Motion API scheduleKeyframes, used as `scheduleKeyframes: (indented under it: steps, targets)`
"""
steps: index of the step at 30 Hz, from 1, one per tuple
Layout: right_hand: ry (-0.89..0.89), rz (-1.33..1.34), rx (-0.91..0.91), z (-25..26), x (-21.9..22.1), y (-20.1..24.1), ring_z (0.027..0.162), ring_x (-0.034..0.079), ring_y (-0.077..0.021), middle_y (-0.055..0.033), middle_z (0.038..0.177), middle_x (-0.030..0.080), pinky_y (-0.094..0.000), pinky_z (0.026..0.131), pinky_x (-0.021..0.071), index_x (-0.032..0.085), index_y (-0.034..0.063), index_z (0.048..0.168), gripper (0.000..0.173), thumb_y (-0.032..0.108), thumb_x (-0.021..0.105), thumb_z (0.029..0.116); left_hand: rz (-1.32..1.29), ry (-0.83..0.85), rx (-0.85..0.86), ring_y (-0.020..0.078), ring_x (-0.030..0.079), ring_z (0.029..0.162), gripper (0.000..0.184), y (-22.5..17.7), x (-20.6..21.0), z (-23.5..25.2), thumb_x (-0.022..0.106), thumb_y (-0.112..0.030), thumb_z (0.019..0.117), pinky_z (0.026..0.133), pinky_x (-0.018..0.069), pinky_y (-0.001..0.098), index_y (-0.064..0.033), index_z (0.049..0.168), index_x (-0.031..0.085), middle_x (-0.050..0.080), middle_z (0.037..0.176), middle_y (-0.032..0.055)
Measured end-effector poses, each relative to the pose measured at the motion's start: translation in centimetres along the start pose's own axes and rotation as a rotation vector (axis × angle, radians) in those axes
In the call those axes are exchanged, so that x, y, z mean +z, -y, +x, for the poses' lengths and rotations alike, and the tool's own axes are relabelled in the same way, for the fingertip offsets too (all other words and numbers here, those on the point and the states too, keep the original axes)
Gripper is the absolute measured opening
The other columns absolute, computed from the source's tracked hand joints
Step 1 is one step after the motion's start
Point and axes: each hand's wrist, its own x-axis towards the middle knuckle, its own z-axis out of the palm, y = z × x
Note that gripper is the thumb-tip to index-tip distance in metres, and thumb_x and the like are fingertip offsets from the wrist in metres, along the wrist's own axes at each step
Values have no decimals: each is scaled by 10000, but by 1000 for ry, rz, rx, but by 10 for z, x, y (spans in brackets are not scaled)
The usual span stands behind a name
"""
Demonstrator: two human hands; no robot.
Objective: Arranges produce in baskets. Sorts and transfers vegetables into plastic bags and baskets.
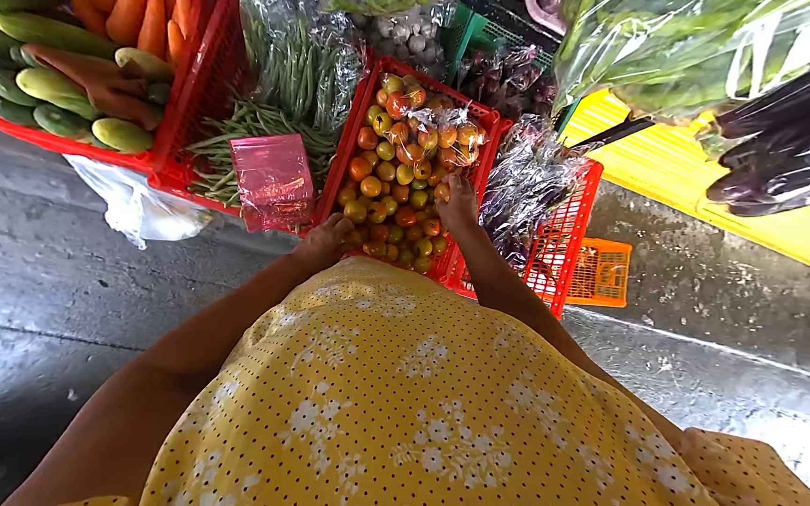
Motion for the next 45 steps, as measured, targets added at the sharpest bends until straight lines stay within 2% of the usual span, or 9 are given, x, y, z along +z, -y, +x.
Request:
scheduleKeyframes:
  steps: [5, 10, 13, 16, 19, 27, 33, 42, 45]
  targets:
    - [-30, 39, -170, -14, 7, 23, 1352, 528, -359, -173, 1396, 598, -536, 1125, 436, 593, 67, 1361, 471, 191, 706, 921, -18, -7, 23, 400, 650, 1110, 365, 5, 3, 5, 762, -145, 907, 959, 541, 543, 39, 1188, 618, 607, 1245, 253]
    - [34, 71, -184, -19, 9, 22, 1318, 575, -335, -167, 1402, 608, -520, 1103, 466, 609, 46, 1361, 354, 179, 554, 1037, -9, -20, 36, 384, 659, 1066, 390, 8, 3, 9, 785, -192, 897, 933, 552, 538, 37, 1166, 620, 617, 1190, 241]
    - [5, -52, -78, -21, -9, 5, 1338, 538, -370, -169, 1378, 622, -594, 1102, 416, 657, 57, 1299, 348, 101, 594, 960, -14, -29, 56, 384, 660, 1055, 381, 10, 3, 7, 783, -195, 897, 921, 554, 539, 31, 1159, 623, 621, 1179, 238]
    - [172, -193, -2, -28, -20, -10, 1347, 490, -433, -186, 1333, 637, -708, 1035, 391, 688, 94, 1258, 360, 192, 658, 912, -12, -26, 58, 370, 657, 1065, 383, 10, 4, 7, 776, -190, 901, 930, 554, 529, 22, 1177, 615, 616, 1186, 230]
    - [274, -243, -71, -33, -17, -15, 1370, 476, -438, -174, 1343, 642, -704, 1026, 413, 683, 113, 1285, 341, 200, 594, 967, -13, -16, 40, 378, 656, 1071, 389, 5, 1, 7, 772, -181, 904, 935, 550, 537, 29, 1189, 611, 611, 1197, 235]
    - [386, -149, -111, -21, -22, -23, 1183, 626, -439, -223, 1214, 688, -703, 975, 463, 697, 74, 1230, 357, 160, 703, 883, 6, 1, -17, 393, 641, 1121, 405, 2, 2, 7, 752, -183, 915, 955, 535, 565, 14, 1237, 605, 599, 1259, 243]
    - [365, -233, -124, -22, -21, -17, 1136, 632, -450, -234, 1171, 681, -714, 930, 460, 659, 60, 1210, 439, 194, 768, 806, -6, -6, -28, 397, 639, 1121, 401, -6, -1, 3, 746, -157, 915, 965, 533, 553, 24, 1241, 598, 593, 1267, 249]
    - [133, 232, -23, -25, -25, -12, 1165, 627, -384, -233, 1267, 635, -592, 984, 505, 623, 22, 1275, 471, 179, 769, 856, 16, -51, -28, 419, 637, 1113, 398, -5, 5, 3, 755, -152, 898, 950, 530, 572, 31, 1215, 599, 594, 1258, 259]
    - [170, 498, 34, -20, -16, -16, 1078, 672, -338, -221, 1301, 612, -525, 910, 584, 597, 51, 1341, 471, 128, 751, 903, 19, -52, -31, 410, 637, 1118, 397, -6, 5, 2, 755, -156, 900, 955, 530, 566, 28, 1214, 598, 595, 1261, 252]
